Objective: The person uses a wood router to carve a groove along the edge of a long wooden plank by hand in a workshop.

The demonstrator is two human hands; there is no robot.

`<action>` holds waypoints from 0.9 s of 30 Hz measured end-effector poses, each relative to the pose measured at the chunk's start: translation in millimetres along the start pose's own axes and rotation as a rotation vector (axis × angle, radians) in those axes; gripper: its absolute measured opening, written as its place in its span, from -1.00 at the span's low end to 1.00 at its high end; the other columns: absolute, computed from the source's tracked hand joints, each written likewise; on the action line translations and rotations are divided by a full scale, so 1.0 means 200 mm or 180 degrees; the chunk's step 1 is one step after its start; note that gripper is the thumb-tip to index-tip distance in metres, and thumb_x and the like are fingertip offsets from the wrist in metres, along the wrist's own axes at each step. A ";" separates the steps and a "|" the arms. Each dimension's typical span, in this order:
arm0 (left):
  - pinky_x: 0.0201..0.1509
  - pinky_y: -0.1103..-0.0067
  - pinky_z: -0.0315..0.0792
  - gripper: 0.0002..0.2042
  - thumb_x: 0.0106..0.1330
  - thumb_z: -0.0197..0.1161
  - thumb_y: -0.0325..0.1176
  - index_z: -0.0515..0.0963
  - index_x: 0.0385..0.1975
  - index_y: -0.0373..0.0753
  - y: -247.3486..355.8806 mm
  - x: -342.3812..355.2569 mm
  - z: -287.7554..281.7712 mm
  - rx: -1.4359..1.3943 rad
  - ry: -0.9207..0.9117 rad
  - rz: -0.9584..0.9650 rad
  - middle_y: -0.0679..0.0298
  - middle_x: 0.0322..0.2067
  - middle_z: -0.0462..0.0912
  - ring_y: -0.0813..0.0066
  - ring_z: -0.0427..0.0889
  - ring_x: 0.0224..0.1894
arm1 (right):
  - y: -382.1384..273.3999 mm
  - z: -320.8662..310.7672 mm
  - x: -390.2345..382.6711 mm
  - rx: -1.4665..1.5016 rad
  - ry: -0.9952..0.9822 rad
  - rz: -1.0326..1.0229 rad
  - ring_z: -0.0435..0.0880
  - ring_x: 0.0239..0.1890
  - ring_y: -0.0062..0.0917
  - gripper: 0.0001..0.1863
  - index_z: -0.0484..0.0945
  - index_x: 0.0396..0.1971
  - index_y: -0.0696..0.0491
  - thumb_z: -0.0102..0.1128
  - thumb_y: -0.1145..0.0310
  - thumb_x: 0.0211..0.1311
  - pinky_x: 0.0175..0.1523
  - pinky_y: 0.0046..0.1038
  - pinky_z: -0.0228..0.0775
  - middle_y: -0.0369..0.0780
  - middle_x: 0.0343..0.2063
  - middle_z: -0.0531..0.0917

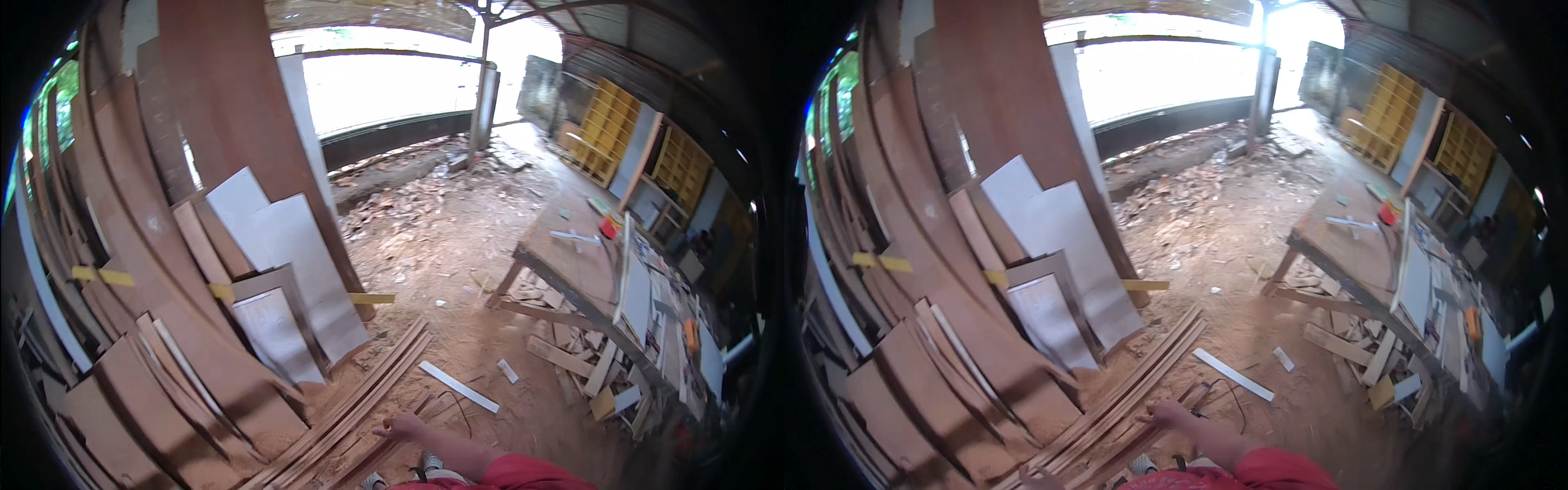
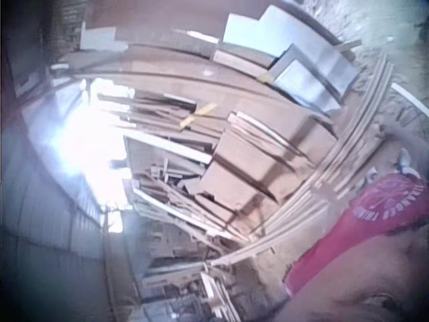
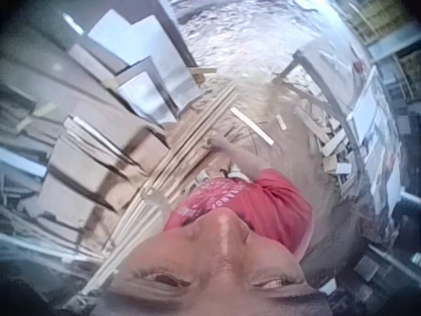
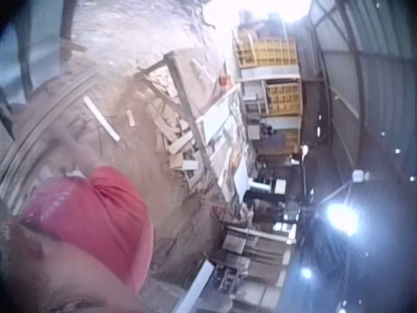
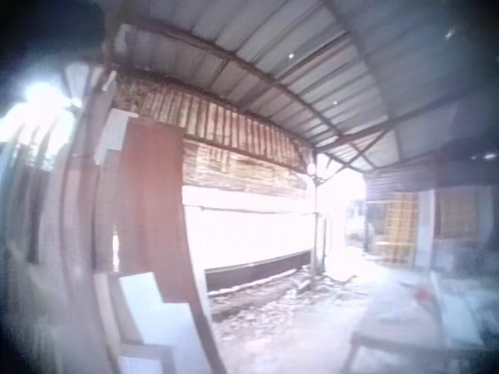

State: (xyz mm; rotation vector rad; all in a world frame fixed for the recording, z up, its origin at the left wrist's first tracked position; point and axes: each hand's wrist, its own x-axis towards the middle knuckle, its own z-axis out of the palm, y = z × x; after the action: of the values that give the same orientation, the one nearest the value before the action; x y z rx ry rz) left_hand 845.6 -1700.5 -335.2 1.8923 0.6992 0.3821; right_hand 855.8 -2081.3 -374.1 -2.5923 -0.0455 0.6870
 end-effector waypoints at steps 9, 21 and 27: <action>0.49 0.18 0.41 -0.65 0.43 0.37 -0.29 0.67 0.15 -0.27 1.31 -0.89 0.28 -0.1513 -0.5822 0.2845 -0.05 0.31 0.65 -0.04 0.59 0.39 | 0.15 0.05 -0.02 0.0315 0.1899 0.0320 0.69 0.16 -0.03 -0.36 0.75 -0.02 0.06 0.17 -0.29 0.49 0.26 0.00 0.52 -0.01 -0.05 0.74; 0.11 0.16 0.66 -0.61 0.45 0.23 -0.12 0.71 -0.01 -0.33 0.26 -0.71 1.43 0.2627 -0.4536 0.4588 -0.06 -0.18 0.82 -0.06 0.81 -0.07 | -0.15 -0.24 -0.92 0.0787 0.0837 0.1804 0.82 -0.05 -0.14 -0.64 0.73 0.11 -0.15 0.19 0.02 0.51 0.11 -0.05 0.63 -0.12 -0.13 0.82; 0.04 0.11 0.65 -0.60 0.33 0.37 -0.03 0.76 -0.09 -0.26 0.32 -1.41 1.50 0.2152 -0.4260 0.4444 -0.03 -0.24 0.84 -0.07 0.83 -0.11 | -0.83 -0.34 -1.09 0.1889 0.1980 -0.2704 0.67 -0.20 -0.21 -0.36 0.72 -0.12 0.00 0.23 -0.37 0.46 -0.01 -0.11 0.53 -0.13 -0.32 0.70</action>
State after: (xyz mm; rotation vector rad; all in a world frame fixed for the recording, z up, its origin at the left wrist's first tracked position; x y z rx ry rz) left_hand 810.1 -2112.2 -385.5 2.3837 -1.6156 -0.4042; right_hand 711.4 -1992.4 -149.4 -1.8362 -0.5984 -0.3692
